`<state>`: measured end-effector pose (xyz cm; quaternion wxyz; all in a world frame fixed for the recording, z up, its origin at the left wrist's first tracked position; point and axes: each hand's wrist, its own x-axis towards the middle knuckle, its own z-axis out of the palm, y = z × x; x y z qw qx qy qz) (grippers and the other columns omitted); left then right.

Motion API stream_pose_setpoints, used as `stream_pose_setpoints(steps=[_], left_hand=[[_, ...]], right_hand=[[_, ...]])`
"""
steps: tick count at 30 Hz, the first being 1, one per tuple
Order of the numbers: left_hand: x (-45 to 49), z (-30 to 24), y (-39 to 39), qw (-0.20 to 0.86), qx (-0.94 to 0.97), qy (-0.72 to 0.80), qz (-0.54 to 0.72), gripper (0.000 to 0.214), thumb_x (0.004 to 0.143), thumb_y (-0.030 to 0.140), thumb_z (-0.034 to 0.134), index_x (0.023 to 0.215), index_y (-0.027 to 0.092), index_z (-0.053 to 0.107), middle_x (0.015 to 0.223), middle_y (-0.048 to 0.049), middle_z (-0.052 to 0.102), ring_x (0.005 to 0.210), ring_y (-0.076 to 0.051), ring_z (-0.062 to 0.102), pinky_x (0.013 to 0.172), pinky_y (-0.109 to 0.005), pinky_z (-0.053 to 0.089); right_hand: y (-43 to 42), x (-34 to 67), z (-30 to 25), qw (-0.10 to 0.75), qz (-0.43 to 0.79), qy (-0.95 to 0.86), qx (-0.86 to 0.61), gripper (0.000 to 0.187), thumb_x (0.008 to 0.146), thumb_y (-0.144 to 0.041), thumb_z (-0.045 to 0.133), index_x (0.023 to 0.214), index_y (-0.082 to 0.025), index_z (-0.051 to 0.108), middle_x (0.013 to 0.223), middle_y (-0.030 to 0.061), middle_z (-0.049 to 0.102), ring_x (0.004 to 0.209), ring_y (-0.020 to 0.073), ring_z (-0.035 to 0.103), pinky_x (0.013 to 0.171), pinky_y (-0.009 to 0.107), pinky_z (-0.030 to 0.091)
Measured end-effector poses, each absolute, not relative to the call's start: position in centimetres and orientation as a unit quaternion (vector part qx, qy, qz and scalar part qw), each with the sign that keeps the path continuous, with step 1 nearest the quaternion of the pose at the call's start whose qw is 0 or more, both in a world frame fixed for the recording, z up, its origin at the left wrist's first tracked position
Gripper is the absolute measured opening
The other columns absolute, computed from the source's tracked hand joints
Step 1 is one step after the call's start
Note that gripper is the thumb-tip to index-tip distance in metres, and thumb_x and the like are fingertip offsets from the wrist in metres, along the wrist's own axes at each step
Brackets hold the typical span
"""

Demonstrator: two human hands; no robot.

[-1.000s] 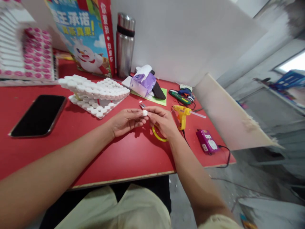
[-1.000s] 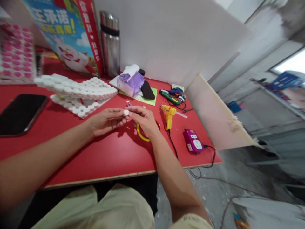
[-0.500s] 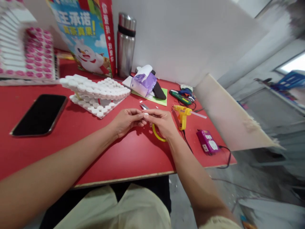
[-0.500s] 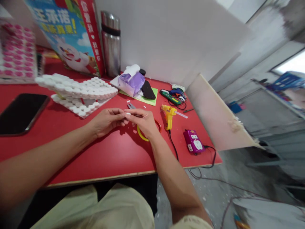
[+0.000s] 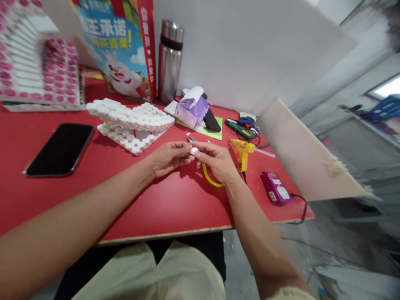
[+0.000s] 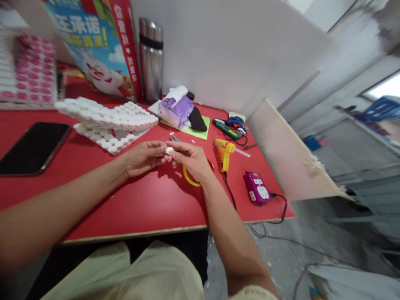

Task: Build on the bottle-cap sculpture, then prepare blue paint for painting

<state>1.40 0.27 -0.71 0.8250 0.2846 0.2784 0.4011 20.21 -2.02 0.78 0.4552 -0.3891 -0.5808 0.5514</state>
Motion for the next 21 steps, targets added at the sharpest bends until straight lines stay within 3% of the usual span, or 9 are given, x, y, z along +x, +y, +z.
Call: stream_pose_setpoints(steps=[6, 21], left_hand=[[1.18, -0.58, 0.27, 0.82, 0.292, 0.273, 0.41, 0.011, 0.087, 0.002, 0.072, 0.093, 0.007, 0.081, 0.081, -0.0077, 0.077, 0.068, -0.011, 0.073, 0.068, -0.018, 0.062], [1.08, -0.88, 0.54, 0.809, 0.321, 0.275, 0.408, 0.022, 0.069, 0.009, 0.089, 0.09, 0.009, 0.081, 0.089, -0.0085, 0.079, 0.083, -0.015, 0.075, 0.09, -0.028, 0.061]], right_hand=[[-1.86, 20.24, 0.64, 0.474, 0.555, -0.558, -0.394, 0.034, 0.078, -0.033, 0.087, 0.105, -0.023, 0.071, 0.084, -0.0039, 0.069, 0.056, 0.0087, 0.063, 0.049, 0.022, 0.052], [-1.62, 20.34, 0.46, 0.469, 0.537, -0.546, -0.441, 0.035, 0.074, -0.04, 0.088, 0.098, -0.02, 0.074, 0.077, -0.0012, 0.072, 0.056, 0.0096, 0.059, 0.054, 0.024, 0.05]])
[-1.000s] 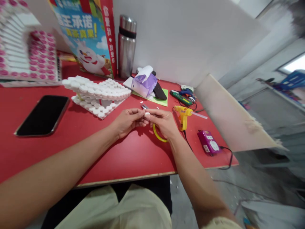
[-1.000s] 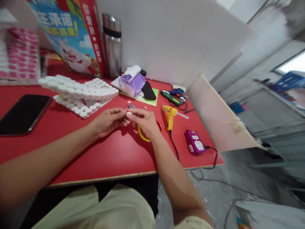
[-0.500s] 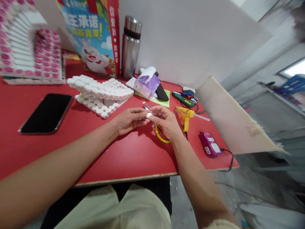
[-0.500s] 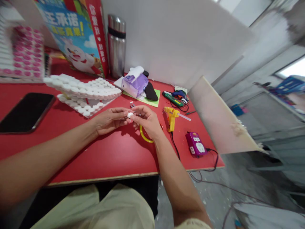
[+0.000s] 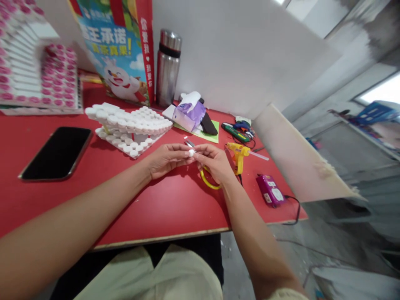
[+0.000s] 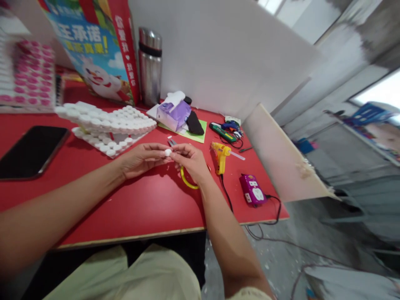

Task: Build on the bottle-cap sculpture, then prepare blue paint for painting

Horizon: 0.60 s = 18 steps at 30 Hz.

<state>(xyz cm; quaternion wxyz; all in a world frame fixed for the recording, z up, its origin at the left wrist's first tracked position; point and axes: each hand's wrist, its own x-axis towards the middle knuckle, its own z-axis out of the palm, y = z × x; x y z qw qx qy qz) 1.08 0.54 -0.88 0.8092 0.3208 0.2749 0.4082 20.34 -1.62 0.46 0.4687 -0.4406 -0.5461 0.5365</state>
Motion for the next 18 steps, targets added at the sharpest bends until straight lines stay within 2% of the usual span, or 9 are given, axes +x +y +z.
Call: stream_pose_setpoints(steps=[4, 6, 8, 9, 12, 14, 16, 18], left_hand=[[1.3, -0.7, 0.4, 0.806, 0.308, 0.296, 0.41, 0.019, 0.07, 0.007, 0.089, 0.086, 0.009, 0.078, 0.082, -0.0064, 0.078, 0.074, -0.012, 0.073, 0.081, -0.024, 0.061], [1.3, -0.6, 0.3, 0.81, 0.291, 0.3, 0.412, 0.015, 0.073, 0.004, 0.085, 0.084, 0.009, 0.077, 0.08, -0.0061, 0.077, 0.071, -0.011, 0.073, 0.077, -0.023, 0.061], [1.3, -0.6, 0.4, 0.814, 0.276, 0.3, 0.413, 0.013, 0.075, 0.002, 0.082, 0.084, 0.01, 0.076, 0.079, -0.0065, 0.076, 0.07, -0.012, 0.074, 0.074, -0.024, 0.062], [1.2, -0.6, 0.4, 0.816, 0.272, 0.297, 0.415, 0.014, 0.076, 0.002, 0.08, 0.087, 0.01, 0.076, 0.08, -0.0066, 0.076, 0.07, -0.013, 0.074, 0.073, -0.024, 0.062], [1.1, -0.7, 0.6, 0.817, 0.271, 0.279, 0.425, 0.02, 0.08, 0.001, 0.077, 0.097, 0.01, 0.078, 0.08, -0.0063, 0.075, 0.068, -0.012, 0.073, 0.069, -0.022, 0.061], [1.1, -0.8, 0.6, 0.819, 0.268, 0.273, 0.427, 0.021, 0.081, 0.0, 0.074, 0.099, 0.009, 0.079, 0.08, -0.0065, 0.075, 0.068, -0.011, 0.072, 0.069, -0.02, 0.061], [1.3, -0.7, 0.7, 0.821, 0.256, 0.276, 0.428, 0.02, 0.083, -0.002, 0.072, 0.097, 0.009, 0.079, 0.083, -0.0076, 0.077, 0.069, -0.011, 0.073, 0.071, -0.02, 0.062], [1.4, -0.7, 0.6, 0.822, 0.24, 0.285, 0.431, 0.021, 0.084, -0.004, 0.07, 0.097, 0.009, 0.079, 0.087, -0.0086, 0.078, 0.072, -0.012, 0.075, 0.073, -0.021, 0.063]], right_hand=[[-2.4, 20.5, 1.7, 0.465, 0.471, -0.552, -0.507, 0.036, 0.074, -0.05, 0.085, 0.075, -0.021, 0.064, 0.058, -0.0041, 0.063, 0.043, 0.0094, 0.051, 0.045, 0.024, 0.04], [-3.7, 21.3, 3.1, 0.431, 0.381, -0.576, -0.581, 0.04, 0.082, -0.055, 0.077, 0.068, -0.022, 0.058, 0.049, -0.0045, 0.057, 0.038, 0.0099, 0.044, 0.042, 0.025, 0.033], [-5.5, 22.7, 4.5, 0.36, 0.24, -0.628, -0.648, 0.048, 0.095, -0.058, 0.06, 0.062, -0.023, 0.055, 0.047, -0.0016, 0.055, 0.04, 0.0122, 0.047, 0.047, 0.028, 0.034], [-6.4, 23.6, 5.1, 0.321, 0.158, -0.651, -0.669, 0.052, 0.098, -0.058, 0.053, 0.06, -0.023, 0.055, 0.048, 0.0002, 0.056, 0.043, 0.0134, 0.05, 0.052, 0.029, 0.036], [-8.9, 27.0, 6.0, 0.187, -0.026, -0.674, -0.714, 0.052, 0.097, -0.057, 0.049, 0.058, -0.023, 0.052, 0.054, 0.0045, 0.059, 0.05, 0.0173, 0.051, 0.057, 0.033, 0.031], [-9.6, 29.2, 5.8, 0.155, -0.107, -0.636, -0.748, 0.051, 0.097, -0.06, 0.047, 0.063, -0.023, 0.056, 0.064, 0.0084, 0.065, 0.058, 0.0209, 0.056, 0.06, 0.035, 0.031], [-9.4, 30.8, 5.1, 0.153, -0.119, -0.604, -0.773, 0.049, 0.093, -0.066, 0.051, 0.072, -0.022, 0.061, 0.077, 0.0117, 0.071, 0.069, 0.0247, 0.061, 0.064, 0.035, 0.036], [-8.4, 31.7, 4.3, 0.169, -0.072, -0.594, -0.783, 0.049, 0.085, -0.069, 0.06, 0.083, -0.02, 0.066, 0.09, 0.0144, 0.073, 0.079, 0.0267, 0.065, 0.07, 0.036, 0.041]])
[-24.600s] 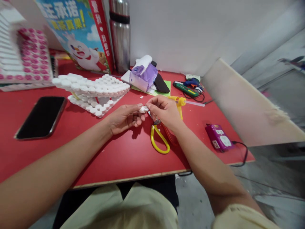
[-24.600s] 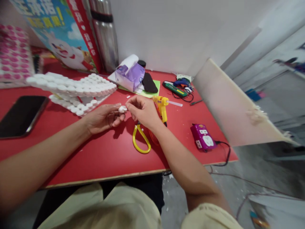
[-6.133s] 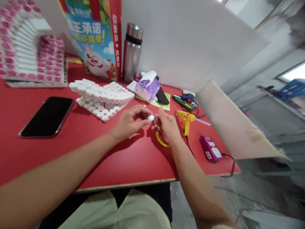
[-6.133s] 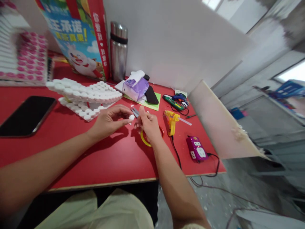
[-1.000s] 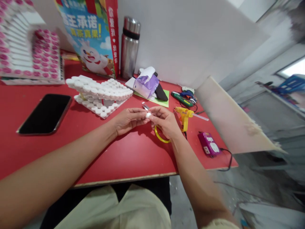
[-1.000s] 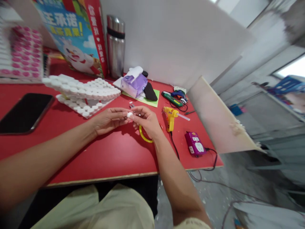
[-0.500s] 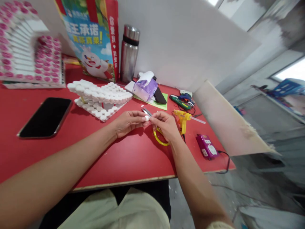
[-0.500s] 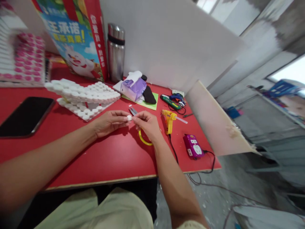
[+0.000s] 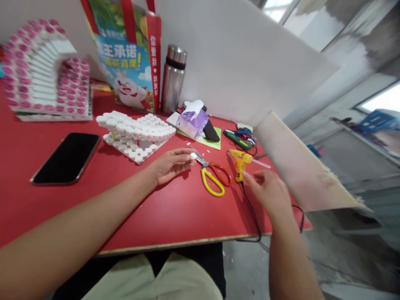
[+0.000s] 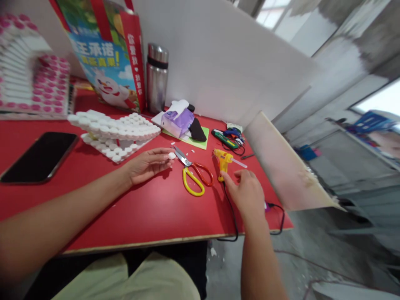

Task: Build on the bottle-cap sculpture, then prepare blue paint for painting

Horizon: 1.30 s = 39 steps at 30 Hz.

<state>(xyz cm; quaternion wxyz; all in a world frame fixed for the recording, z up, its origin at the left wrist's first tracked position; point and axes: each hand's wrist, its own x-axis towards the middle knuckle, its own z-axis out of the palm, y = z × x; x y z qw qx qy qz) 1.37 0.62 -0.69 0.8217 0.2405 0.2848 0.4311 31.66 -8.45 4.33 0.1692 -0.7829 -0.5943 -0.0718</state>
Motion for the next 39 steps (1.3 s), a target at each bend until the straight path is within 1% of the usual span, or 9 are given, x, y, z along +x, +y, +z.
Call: stream_pose_setpoints(steps=[3, 6, 9, 16, 21, 24, 29, 33, 39], left_hand=[[1.4, -0.7, 0.6, 0.821, 0.226, 0.298, 0.431, 0.024, 0.082, -0.007, 0.069, 0.098, 0.009, 0.079, 0.089, -0.0095, 0.079, 0.068, -0.012, 0.074, 0.069, -0.021, 0.063], [1.2, -0.7, 0.6, 0.828, 0.22, 0.294, 0.425, 0.021, 0.084, -0.005, 0.07, 0.099, 0.007, 0.078, 0.087, -0.0106, 0.078, 0.063, -0.01, 0.072, 0.064, -0.019, 0.062], [1.1, -0.6, 0.7, 0.835, 0.213, 0.281, 0.423, 0.015, 0.09, -0.001, 0.067, 0.099, 0.006, 0.077, 0.084, -0.0108, 0.077, 0.065, -0.011, 0.072, 0.066, -0.019, 0.062], [1.2, -0.5, 0.8, 0.845, 0.197, 0.24, 0.436, 0.017, 0.093, -0.001, 0.062, 0.094, 0.007, 0.077, 0.081, -0.0089, 0.074, 0.068, -0.011, 0.072, 0.067, -0.019, 0.062], [1.2, -0.7, 1.0, 0.835, 0.195, 0.239, 0.455, 0.019, 0.091, -0.004, 0.063, 0.096, 0.008, 0.077, 0.086, -0.0085, 0.075, 0.074, -0.011, 0.072, 0.072, -0.019, 0.062], [1.1, -0.8, 1.1, 0.83, 0.196, 0.253, 0.457, 0.021, 0.089, -0.005, 0.064, 0.098, 0.008, 0.078, 0.087, -0.0082, 0.075, 0.072, -0.01, 0.071, 0.072, -0.019, 0.062], [1.2, -0.7, 1.0, 0.834, 0.2, 0.266, 0.44, 0.02, 0.09, -0.004, 0.063, 0.097, 0.008, 0.077, 0.085, -0.0081, 0.076, 0.069, -0.01, 0.072, 0.07, -0.019, 0.062], [1.2, -0.7, 0.8, 0.841, 0.214, 0.262, 0.423, 0.019, 0.093, -0.003, 0.06, 0.099, 0.007, 0.075, 0.087, -0.0093, 0.077, 0.07, -0.011, 0.073, 0.072, -0.021, 0.062], [1.2, -1.1, 0.9, 0.842, 0.226, 0.249, 0.421, 0.014, 0.089, -0.001, 0.068, 0.097, 0.008, 0.075, 0.089, -0.0096, 0.077, 0.072, -0.011, 0.073, 0.074, -0.021, 0.061]], right_hand=[[-6.4, 32.1, 3.0, 0.195, 0.043, -0.599, -0.775, 0.05, 0.077, -0.068, 0.068, 0.085, -0.018, 0.067, 0.092, 0.0119, 0.072, 0.08, 0.0248, 0.063, 0.073, 0.035, 0.041], [-4.7, 32.2, 1.6, 0.258, 0.149, -0.584, -0.755, 0.045, 0.072, -0.064, 0.071, 0.074, -0.02, 0.064, 0.071, 0.0025, 0.064, 0.068, 0.0195, 0.054, 0.066, 0.032, 0.036], [-3.8, 32.4, 0.3, 0.322, 0.171, -0.554, -0.748, 0.036, 0.07, -0.055, 0.071, 0.07, -0.02, 0.06, 0.061, -0.0012, 0.057, 0.062, 0.0169, 0.048, 0.062, 0.031, 0.033], [-4.7, 30.7, 0.7, 0.446, 0.245, -0.509, -0.694, 0.032, 0.074, -0.046, 0.066, 0.091, -0.019, 0.066, 0.083, 0.0061, 0.073, 0.074, 0.0193, 0.063, 0.07, 0.032, 0.048], [-5.8, 26.7, 3.3, 0.562, 0.414, -0.426, -0.576, 0.029, 0.063, -0.03, 0.083, 0.086, -0.02, 0.069, 0.079, 0.0011, 0.068, 0.065, 0.0124, 0.055, 0.061, 0.026, 0.045], [-6.3, 24.5, 4.4, 0.541, 0.491, -0.429, -0.531, 0.026, 0.071, -0.037, 0.085, 0.085, -0.018, 0.074, 0.079, 0.0027, 0.068, 0.06, 0.0107, 0.05, 0.055, 0.026, 0.041], [-7.3, 22.5, 4.5, 0.475, 0.479, -0.5, -0.543, 0.038, 0.085, -0.053, 0.076, 0.075, -0.017, 0.072, 0.067, 0.0023, 0.063, 0.056, 0.0113, 0.051, 0.053, 0.026, 0.039], [-7.6, 21.8, 4.6, 0.447, 0.468, -0.522, -0.556, 0.045, 0.086, -0.059, 0.074, 0.068, -0.017, 0.068, 0.063, 0.0018, 0.06, 0.055, 0.0121, 0.052, 0.052, 0.027, 0.039], [-7.5, 21.1, 5.3, 0.425, 0.455, -0.547, -0.559, 0.052, 0.087, -0.062, 0.07, 0.06, -0.018, 0.062, 0.058, 0.0021, 0.057, 0.053, 0.0127, 0.05, 0.05, 0.027, 0.038]])
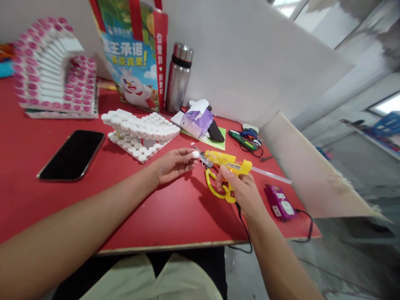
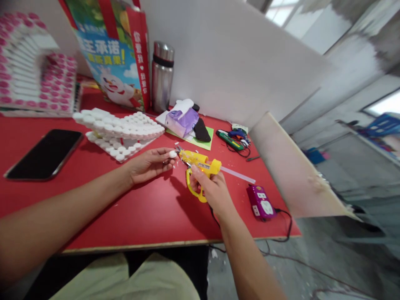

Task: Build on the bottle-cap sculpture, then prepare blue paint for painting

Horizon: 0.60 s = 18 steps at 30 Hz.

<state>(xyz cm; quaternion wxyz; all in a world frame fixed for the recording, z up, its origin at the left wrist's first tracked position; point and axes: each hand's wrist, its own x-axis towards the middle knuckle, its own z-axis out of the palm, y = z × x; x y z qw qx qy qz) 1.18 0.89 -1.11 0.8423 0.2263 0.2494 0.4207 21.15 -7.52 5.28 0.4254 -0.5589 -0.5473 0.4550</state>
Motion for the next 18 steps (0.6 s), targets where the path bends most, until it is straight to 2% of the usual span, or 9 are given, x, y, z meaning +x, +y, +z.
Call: stream_pose_setpoints(steps=[9, 18], left_hand=[[1.15, -0.89, 0.82, 0.842, 0.223, 0.253, 0.421, 0.017, 0.092, -0.003, 0.061, 0.097, 0.006, 0.075, 0.088, -0.0112, 0.077, 0.07, -0.011, 0.072, 0.072, -0.021, 0.062], [1.14, -0.87, 0.82, 0.842, 0.222, 0.255, 0.42, 0.016, 0.091, -0.003, 0.063, 0.097, 0.006, 0.075, 0.087, -0.0106, 0.076, 0.071, -0.011, 0.072, 0.071, -0.021, 0.062]], right_hand=[[-7.47, 21.29, 4.87, 0.405, 0.45, -0.561, -0.564, 0.054, 0.089, -0.061, 0.068, 0.056, -0.019, 0.06, 0.054, 0.0013, 0.056, 0.05, 0.0123, 0.049, 0.05, 0.027, 0.036], [-7.5, 21.27, 4.49, 0.4, 0.446, -0.569, -0.564, 0.056, 0.093, -0.06, 0.066, 0.054, -0.019, 0.057, 0.053, 0.0006, 0.055, 0.051, 0.0122, 0.051, 0.053, 0.028, 0.038]])
